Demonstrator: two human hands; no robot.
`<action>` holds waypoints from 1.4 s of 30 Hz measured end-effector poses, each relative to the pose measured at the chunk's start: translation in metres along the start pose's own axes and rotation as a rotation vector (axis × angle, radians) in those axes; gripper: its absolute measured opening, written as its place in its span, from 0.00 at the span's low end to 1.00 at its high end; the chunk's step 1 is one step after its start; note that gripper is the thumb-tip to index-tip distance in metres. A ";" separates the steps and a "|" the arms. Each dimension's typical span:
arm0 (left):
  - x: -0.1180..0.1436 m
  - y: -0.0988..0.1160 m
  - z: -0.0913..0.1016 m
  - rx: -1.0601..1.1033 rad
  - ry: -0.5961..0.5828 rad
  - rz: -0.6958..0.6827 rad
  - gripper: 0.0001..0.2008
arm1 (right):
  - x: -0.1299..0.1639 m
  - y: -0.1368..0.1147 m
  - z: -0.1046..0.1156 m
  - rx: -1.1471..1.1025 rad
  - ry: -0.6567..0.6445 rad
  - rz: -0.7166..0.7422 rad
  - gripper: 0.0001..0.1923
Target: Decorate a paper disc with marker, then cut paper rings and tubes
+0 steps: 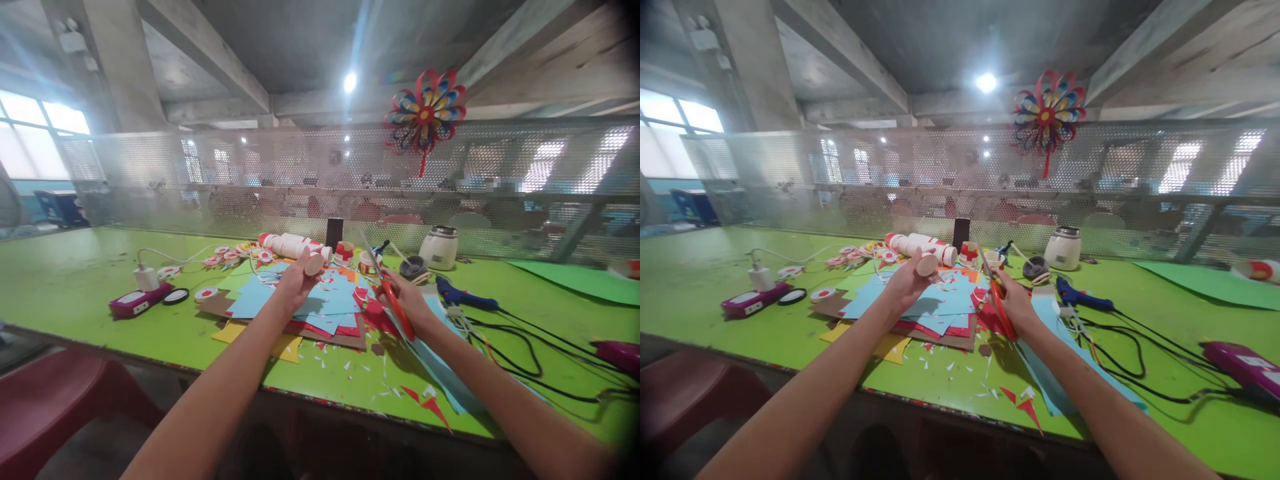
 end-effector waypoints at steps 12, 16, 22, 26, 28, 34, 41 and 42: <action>-0.006 0.002 0.019 0.020 0.116 -0.012 0.21 | 0.023 -0.043 -0.039 -0.196 -0.383 0.086 0.13; -0.005 0.000 0.014 0.009 0.101 -0.003 0.22 | 0.020 -0.039 -0.041 -0.094 -0.368 0.138 0.13; 0.001 0.003 0.011 0.039 0.147 -0.005 0.19 | 0.020 -0.042 -0.040 0.013 -0.350 0.173 0.13; 0.003 0.009 0.019 0.057 0.212 -0.014 0.19 | 0.020 -0.042 -0.040 0.033 -0.354 0.164 0.15; 0.003 0.008 0.023 0.052 0.239 -0.004 0.21 | 0.019 -0.040 -0.039 0.035 -0.347 0.155 0.15; 0.003 -0.001 0.022 -0.025 0.230 -0.004 0.26 | 0.018 -0.037 -0.036 0.072 -0.304 0.148 0.16; 0.004 0.004 0.011 -0.062 0.174 -0.057 0.25 | 0.019 -0.036 -0.034 0.154 -0.249 0.134 0.18; 0.004 0.004 0.010 -0.064 0.160 -0.058 0.26 | 0.019 -0.036 -0.034 0.166 -0.241 0.133 0.18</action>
Point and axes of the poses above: each hand's wrist, its own x-axis away from the middle knuckle, its own z-axis out of the back of the hand, y = z × x, the point moved 8 cm from there along -x, towards the middle knuckle, and after that the axes turned 11 degrees about -y, right-handed, at the moved point
